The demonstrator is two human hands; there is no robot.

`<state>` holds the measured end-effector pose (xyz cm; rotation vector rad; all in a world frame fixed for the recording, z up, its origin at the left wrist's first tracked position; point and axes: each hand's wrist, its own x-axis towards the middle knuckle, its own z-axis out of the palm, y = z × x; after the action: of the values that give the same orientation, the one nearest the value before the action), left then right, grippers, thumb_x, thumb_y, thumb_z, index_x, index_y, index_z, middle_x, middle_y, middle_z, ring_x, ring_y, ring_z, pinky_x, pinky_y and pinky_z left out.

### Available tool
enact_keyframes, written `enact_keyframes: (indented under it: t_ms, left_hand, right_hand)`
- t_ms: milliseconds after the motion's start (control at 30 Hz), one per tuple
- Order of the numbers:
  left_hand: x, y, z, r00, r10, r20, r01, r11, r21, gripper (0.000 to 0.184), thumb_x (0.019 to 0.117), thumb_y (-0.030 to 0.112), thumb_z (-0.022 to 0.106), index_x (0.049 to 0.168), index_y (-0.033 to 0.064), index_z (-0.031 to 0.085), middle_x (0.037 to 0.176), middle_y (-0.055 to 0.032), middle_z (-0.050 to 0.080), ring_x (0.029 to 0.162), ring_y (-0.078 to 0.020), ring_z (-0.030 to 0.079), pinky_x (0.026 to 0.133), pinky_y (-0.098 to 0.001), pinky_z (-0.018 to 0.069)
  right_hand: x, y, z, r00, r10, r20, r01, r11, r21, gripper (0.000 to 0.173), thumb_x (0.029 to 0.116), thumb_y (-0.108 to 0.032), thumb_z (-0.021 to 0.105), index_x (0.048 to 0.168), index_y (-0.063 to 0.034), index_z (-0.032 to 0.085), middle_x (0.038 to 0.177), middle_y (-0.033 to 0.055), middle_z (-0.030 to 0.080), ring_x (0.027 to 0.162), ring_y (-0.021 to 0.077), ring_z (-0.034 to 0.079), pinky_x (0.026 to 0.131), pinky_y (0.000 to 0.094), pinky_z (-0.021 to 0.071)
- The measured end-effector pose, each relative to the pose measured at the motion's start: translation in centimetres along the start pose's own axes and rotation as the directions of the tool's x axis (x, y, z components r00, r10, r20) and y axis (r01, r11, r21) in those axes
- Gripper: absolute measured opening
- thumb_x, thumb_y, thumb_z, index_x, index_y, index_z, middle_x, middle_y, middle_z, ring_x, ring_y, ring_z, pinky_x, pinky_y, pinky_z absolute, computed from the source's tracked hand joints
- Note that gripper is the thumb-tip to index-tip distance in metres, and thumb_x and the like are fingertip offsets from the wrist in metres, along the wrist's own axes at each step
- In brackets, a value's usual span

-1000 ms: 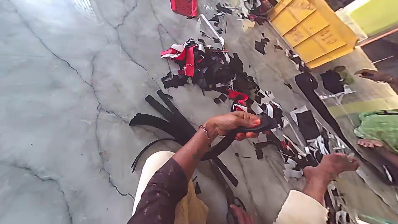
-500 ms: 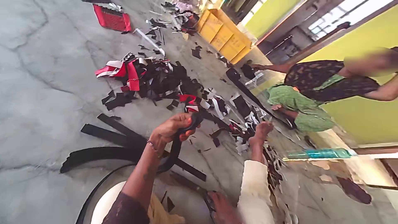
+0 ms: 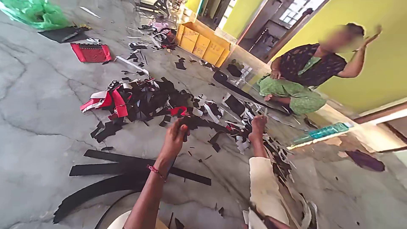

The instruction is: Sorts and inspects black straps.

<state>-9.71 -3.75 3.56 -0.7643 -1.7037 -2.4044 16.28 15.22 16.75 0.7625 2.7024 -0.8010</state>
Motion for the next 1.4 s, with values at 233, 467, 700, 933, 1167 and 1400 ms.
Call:
enact_keyframes:
  t_ms: [233, 467, 700, 933, 1167, 1400]
  left_hand:
    - [-0.5, 0.5, 1.7, 0.991, 0.043, 0.126, -0.025, 0.99, -0.139, 0.021, 0.1054, 0.013, 0.044, 0.111, -0.0013, 0.058, 0.075, 0.0124, 0.061, 0.063, 0.0038, 0.057, 0.061, -0.0157, 0.0518]
    - [-0.9, 1.1, 2.4, 0.985, 0.06, 0.163, -0.052, 0.997, -0.053, 0.022, 0.1015, 0.003, 0.045, 0.113, -0.0102, 0.058, 0.079, 0.0086, 0.061, 0.066, 0.0072, 0.057, 0.063, -0.013, 0.0512]
    - [-0.9, 0.7, 2.4, 0.966, 0.032, 0.258, 0.001, 0.992, -0.127, 0.023, 0.1003, 0.0, 0.045, 0.117, -0.0072, 0.059, 0.077, 0.0122, 0.063, 0.064, 0.0079, 0.056, 0.061, -0.0119, 0.0503]
    - [-0.8, 0.5, 2.1, 0.958, 0.033, 0.284, 0.01, 0.989, -0.147, 0.021, 0.1002, 0.001, 0.046, 0.115, -0.0029, 0.061, 0.077, 0.0139, 0.063, 0.064, 0.0075, 0.057, 0.061, -0.012, 0.0506]
    - [-0.8, 0.2, 2.2, 0.951, 0.033, 0.307, 0.021, 0.986, -0.168, 0.018, 0.102, 0.004, 0.046, 0.112, 0.0007, 0.061, 0.074, 0.0153, 0.062, 0.061, 0.0078, 0.056, 0.058, -0.0112, 0.0488]
    - [-0.7, 0.3, 2.0, 0.951, 0.015, 0.31, 0.035, 0.987, -0.156, 0.016, 0.1032, 0.007, 0.047, 0.108, 0.0015, 0.062, 0.073, 0.0147, 0.061, 0.061, 0.0076, 0.055, 0.057, -0.0114, 0.0482]
  right_hand:
    - [2.2, 3.9, 2.2, 0.754, -0.507, -0.419, 0.485, 0.859, -0.165, 0.101, 0.0754, -0.059, 0.076, 0.135, 0.0186, 0.051, 0.089, 0.0156, 0.068, 0.071, 0.0087, 0.054, 0.065, 0.0251, 0.0479]
    - [7.3, 1.1, 4.5, 0.594, -0.645, -0.481, 0.452, 0.762, -0.464, 0.104, 0.066, -0.076, 0.063, 0.133, 0.0034, 0.064, 0.087, 0.0152, 0.068, 0.071, 0.0271, 0.062, 0.063, 0.043, 0.0527]
    - [8.4, 0.7, 5.1, 0.523, -0.678, -0.516, 0.459, 0.735, -0.5, 0.102, 0.0698, -0.079, 0.058, 0.13, 0.003, 0.065, 0.084, 0.0143, 0.067, 0.068, 0.0247, 0.06, 0.062, 0.0403, 0.0507]
    - [8.8, 0.4, 5.1, 0.503, -0.688, -0.523, 0.455, 0.726, -0.516, 0.103, 0.0685, -0.08, 0.058, 0.13, 0.0013, 0.066, 0.08, 0.0119, 0.065, 0.066, 0.0236, 0.058, 0.06, 0.0386, 0.0492]
    - [9.1, 0.6, 5.2, 0.458, -0.705, -0.542, 0.453, 0.71, -0.54, 0.097, 0.0715, -0.078, 0.057, 0.127, -0.0002, 0.069, 0.074, 0.0107, 0.065, 0.059, 0.0204, 0.057, 0.052, 0.0344, 0.0472]
    - [9.3, 0.9, 5.3, 0.438, -0.728, -0.528, 0.497, 0.685, -0.532, 0.091, 0.0743, -0.073, 0.06, 0.127, 0.0013, 0.069, 0.069, 0.0078, 0.063, 0.053, 0.0165, 0.053, 0.047, 0.0301, 0.0434]
